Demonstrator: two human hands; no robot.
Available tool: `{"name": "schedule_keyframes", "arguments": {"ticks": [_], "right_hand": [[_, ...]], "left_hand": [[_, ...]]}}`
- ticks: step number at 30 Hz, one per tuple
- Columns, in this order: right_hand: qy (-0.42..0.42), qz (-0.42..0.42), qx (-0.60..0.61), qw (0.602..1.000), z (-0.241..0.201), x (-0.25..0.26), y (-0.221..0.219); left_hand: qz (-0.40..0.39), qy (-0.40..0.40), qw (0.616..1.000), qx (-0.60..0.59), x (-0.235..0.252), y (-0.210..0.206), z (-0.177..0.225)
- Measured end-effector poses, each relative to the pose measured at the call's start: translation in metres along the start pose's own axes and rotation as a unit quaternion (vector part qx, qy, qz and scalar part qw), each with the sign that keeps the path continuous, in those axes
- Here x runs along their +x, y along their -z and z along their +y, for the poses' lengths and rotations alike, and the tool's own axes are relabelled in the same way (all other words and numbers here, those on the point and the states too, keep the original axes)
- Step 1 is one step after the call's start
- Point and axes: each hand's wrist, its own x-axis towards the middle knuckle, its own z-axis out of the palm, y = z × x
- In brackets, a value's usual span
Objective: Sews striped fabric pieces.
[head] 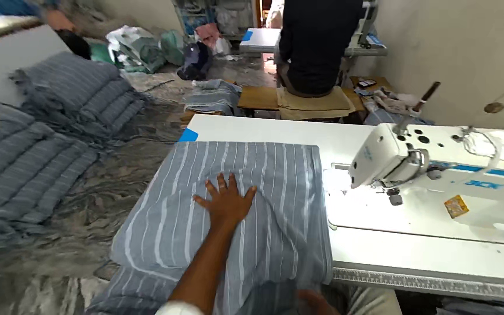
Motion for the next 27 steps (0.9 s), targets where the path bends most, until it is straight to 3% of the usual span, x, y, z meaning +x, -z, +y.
{"name": "schedule_keyframes", "arguments": {"ticks": [3,6,7,10,11,13,16,18,19,21,22,24,27], "right_hand": [[0.095,0.026,-0.127,0.987,-0.046,0.060,-0.056],[0.130,0.076,-0.272,0.951,-0.036,0.127,-0.096],[0.146,0.087,-0.302,0.938,-0.023,0.153,-0.094],[0.117,0.005,-0.329,0.937,0.004,0.236,-0.033],[0.083,-0.021,-0.336,0.938,0.011,0.262,-0.003],[0.036,0.004,-0.378,0.925,0.025,0.303,0.053],[0.026,0.046,-0.401,0.914,-0.002,0.307,0.081],[0.054,0.006,-0.354,0.934,-0.045,0.264,0.048],[0.054,-0.044,-0.304,0.950,-0.063,0.237,0.024],[0.037,-0.147,-0.275,0.949,-0.080,0.192,-0.025],[0.043,-0.161,-0.287,0.943,-0.075,0.180,-0.046],[0.102,-0.081,-0.316,0.940,-0.053,0.177,-0.073],[0.176,0.048,-0.315,0.931,-0.043,0.185,-0.082]], "left_hand": [[0.041,0.023,0.986,-0.159,0.086,0.022,0.006],[0.087,-0.010,0.894,-0.439,0.124,0.053,-0.015],[0.088,-0.018,0.881,-0.465,0.122,0.063,-0.034],[0.101,-0.020,0.938,-0.332,0.085,0.094,-0.124],[0.099,0.009,0.951,-0.293,0.063,0.099,-0.160],[0.075,0.097,0.964,-0.237,0.021,0.101,-0.224],[-0.069,0.272,0.923,-0.264,-0.019,0.084,-0.281],[-0.153,0.325,0.850,-0.385,-0.031,0.067,-0.284],[-0.148,0.321,0.821,-0.448,-0.034,0.062,-0.276],[-0.104,0.297,0.782,-0.537,-0.032,0.058,-0.263],[-0.072,0.285,0.778,-0.556,-0.030,0.056,-0.268],[0.046,0.271,0.756,-0.594,-0.035,0.068,-0.283],[0.274,0.218,0.672,-0.652,-0.088,0.132,-0.290]]}}
